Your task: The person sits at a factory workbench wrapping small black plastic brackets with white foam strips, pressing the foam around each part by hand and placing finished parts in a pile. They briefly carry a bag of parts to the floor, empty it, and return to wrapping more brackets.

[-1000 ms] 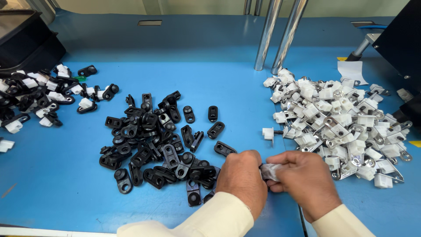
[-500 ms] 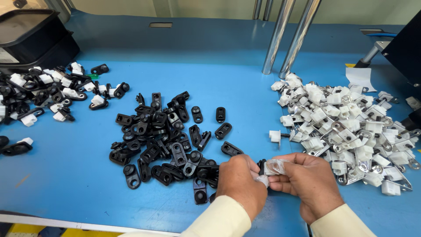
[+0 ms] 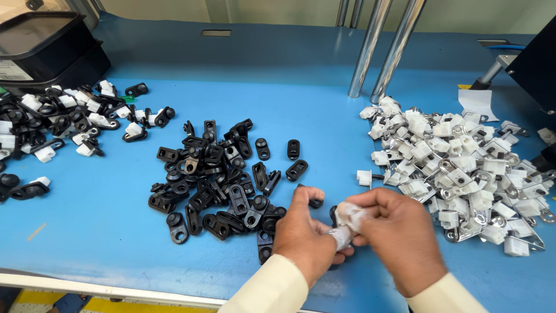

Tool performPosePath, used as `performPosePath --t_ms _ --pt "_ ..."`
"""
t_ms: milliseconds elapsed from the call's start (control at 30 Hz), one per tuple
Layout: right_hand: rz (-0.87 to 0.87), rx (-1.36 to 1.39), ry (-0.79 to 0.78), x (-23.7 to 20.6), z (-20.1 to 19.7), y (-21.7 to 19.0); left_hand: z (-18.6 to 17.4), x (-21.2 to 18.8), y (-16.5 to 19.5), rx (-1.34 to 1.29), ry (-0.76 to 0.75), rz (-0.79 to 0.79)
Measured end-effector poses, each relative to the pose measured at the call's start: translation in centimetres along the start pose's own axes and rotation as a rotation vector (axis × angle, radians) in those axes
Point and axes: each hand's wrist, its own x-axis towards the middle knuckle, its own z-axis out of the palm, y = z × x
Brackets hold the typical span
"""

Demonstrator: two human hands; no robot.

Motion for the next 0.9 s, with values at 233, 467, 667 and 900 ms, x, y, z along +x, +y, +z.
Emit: performPosePath --t_ms 233,467,667,900 --pt "0.434 0.249 -0.133 0.4 -2.0 1.7 -1.2 0.2 -0.5 -0.340 -0.084 -0.115" --pt "0.444 0.269 -0.364 2.8 -3.1 3.8 -1.6 0.5 -0.9 -0.181 -0.318 -0.070" --pt "0.423 0.272 -0.395 3.0 -3.1 4.0 -1.8 0.6 -1.0 -0.156 -0.298 -0.089" --pt "0.380 0.213 -0.277 1.3 -1.6 3.4 -1.2 0.6 -1.1 -0.141 -0.176 -0.087"
